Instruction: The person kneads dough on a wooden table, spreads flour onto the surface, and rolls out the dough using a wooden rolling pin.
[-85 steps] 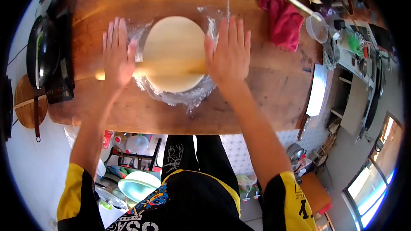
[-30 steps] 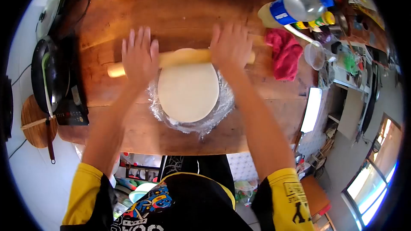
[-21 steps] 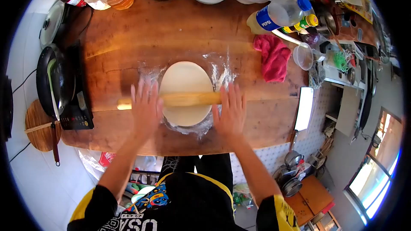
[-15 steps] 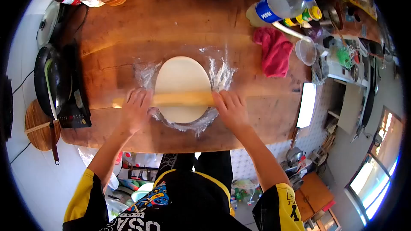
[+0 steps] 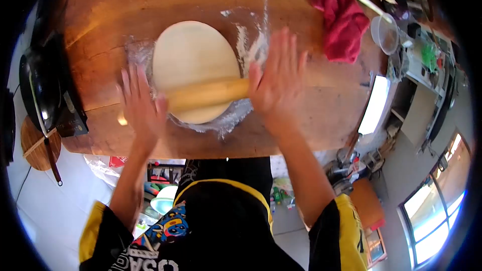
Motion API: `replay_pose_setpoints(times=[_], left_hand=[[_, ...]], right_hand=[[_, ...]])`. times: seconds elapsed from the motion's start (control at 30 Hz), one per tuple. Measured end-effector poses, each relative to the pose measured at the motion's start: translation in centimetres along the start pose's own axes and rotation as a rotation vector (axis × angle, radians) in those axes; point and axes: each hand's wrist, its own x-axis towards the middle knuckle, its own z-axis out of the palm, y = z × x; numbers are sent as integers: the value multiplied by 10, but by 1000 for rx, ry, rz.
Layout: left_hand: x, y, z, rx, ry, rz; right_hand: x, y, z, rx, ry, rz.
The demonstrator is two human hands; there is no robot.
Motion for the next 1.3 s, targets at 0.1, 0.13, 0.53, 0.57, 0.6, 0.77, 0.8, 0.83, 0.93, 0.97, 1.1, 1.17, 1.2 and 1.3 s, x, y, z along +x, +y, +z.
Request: replay_pose_setpoints(times=[0.1,0.13,0.53,0.57,0.6,0.77,0.8,0.83,0.93,0.97,1.1,1.17,1.2,1.3], left_hand=[[-67,10,6,-42,-78,-65],[-35,5,7,-36,-58,-62],[-122,23,20,-7,11,-4],[-82,19,12,-59,48,-59],[-32,9,-2,1,64,-51],[8,-14,6,-61,162,-235],[-12,-9,10,-64,177,-241],[-32,-1,13,-25,145,-263],[-2,1,1,65,142,-265],[28,-9,-3,22,158,-270],[3,10,2,-33,153,-267],[-33,28,16,-44,146,-312],[-21,25,17,-49,155,-315],[48,5,1,13,185,-273]], right_hand=[[-76,8,8,-57,-111,-7],[-47,2,8,-53,-92,-14],[-100,15,-1,-14,-141,-193],[-62,7,-3,0,-154,-200],[-17,-7,-1,-60,-83,-225],[63,-21,6,-44,96,-289],[46,-18,5,-5,100,-308],[16,-17,1,-30,44,-287],[21,-21,10,-138,-111,-258],[58,-30,13,-109,-3,-257],[85,-32,24,-81,231,-161],[11,-31,13,-95,169,-200],[-3,-30,14,-106,98,-239],[69,-51,13,-165,12,-282]])
